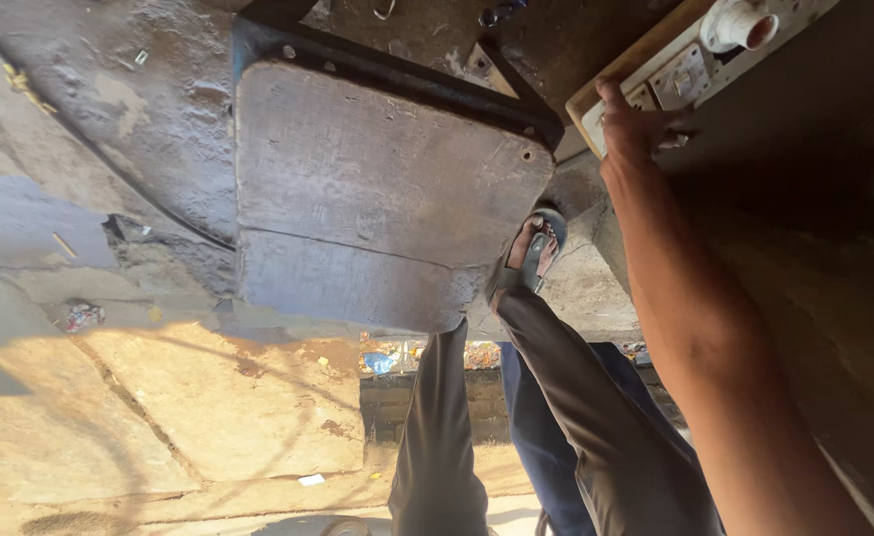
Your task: The person repairs an electrical motor by stripping wires with pliers, connecting them to terminals, and tightening screws with a screwdriver. They also handle a small container and a power strip during the process.
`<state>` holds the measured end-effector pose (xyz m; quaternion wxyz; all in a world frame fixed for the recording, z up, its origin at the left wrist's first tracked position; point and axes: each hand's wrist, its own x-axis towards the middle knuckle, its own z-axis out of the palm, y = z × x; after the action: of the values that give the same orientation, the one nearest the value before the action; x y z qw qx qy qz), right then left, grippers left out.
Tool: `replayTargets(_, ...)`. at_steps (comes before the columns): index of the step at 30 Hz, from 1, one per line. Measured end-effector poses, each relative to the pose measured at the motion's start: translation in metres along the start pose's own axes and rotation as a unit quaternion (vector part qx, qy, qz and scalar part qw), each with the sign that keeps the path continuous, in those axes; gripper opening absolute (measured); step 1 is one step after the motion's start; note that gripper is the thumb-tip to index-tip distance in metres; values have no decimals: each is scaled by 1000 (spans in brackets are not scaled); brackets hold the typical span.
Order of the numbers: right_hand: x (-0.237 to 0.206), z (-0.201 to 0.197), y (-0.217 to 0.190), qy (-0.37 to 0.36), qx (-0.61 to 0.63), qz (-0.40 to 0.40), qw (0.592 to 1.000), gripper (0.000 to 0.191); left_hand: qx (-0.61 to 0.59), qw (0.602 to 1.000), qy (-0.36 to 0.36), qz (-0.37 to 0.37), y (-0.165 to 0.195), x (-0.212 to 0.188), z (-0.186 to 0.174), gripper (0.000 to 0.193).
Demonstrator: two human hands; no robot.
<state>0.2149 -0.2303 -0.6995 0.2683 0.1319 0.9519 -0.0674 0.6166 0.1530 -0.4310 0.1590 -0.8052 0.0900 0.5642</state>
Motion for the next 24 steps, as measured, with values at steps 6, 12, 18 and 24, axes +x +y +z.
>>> replayTargets(6, -27, -109, 42, -82, 52, -99, 990, 135, -54, 996, -22, 74, -11, -49, -8, 58)
replayTargets(12, -148, -274, 81, -245, 81, -195, 946, 124, -130, 972, -44, 188, 118, -121, -47, 62)
replayTargets(18, -308, -427, -62, -320, 105, -231, 913, 112, -210, 920, -74, 322, 360, -270, -131, 66)
replayTargets(24, -354, -586, 247, -322, 80, -270, 904, 100, -165, 888, -229, 363, 141, -347, -119, 71)
